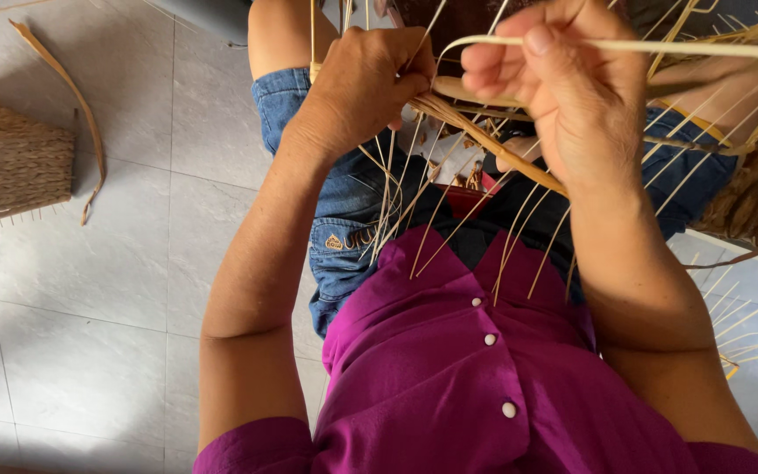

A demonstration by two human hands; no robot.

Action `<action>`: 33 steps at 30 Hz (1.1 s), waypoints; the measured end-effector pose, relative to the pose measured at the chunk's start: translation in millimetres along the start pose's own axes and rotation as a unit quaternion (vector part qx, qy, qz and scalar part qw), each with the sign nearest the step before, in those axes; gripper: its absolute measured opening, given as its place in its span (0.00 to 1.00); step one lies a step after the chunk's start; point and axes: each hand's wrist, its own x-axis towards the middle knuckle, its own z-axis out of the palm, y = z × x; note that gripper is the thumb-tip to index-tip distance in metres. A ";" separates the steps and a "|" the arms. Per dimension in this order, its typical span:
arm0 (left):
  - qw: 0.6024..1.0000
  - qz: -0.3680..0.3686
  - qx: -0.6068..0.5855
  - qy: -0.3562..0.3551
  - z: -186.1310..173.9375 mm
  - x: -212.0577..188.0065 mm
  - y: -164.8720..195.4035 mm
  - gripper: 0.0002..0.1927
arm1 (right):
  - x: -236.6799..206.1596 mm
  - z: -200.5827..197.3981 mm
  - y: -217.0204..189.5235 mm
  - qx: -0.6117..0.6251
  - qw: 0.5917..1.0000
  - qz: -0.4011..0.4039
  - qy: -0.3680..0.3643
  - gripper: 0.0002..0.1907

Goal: The person sits on the floor with a wooden frame holding radiating thin rattan strips and weaves flat rattan strands over and under the strips, working along the frame edge to build up a woven band. They bend, twist, and tuck the strands by hand, tightening each pass as the woven section grows.

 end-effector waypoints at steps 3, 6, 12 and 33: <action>0.996 0.019 -0.080 -0.032 -5.6 0.9 -1.2 0.06 | 4.7 -4.2 -11.2 -0.296 0.945 -0.132 -0.041 0.07; 0.980 0.049 -0.178 -0.068 -10.8 2.0 -6.0 0.07 | 0.9 -7.5 -15.1 -0.450 0.878 -0.142 -0.078 0.15; 0.988 0.001 -0.142 -0.066 -8.8 9.2 -11.7 0.11 | -16.2 -19.9 -1.1 -0.483 0.872 0.041 -0.064 0.11; 0.962 -0.016 -0.151 0.229 30.6 -12.6 6.0 0.12 | -36.3 -7.0 5.6 -0.497 0.866 -0.049 -0.040 0.08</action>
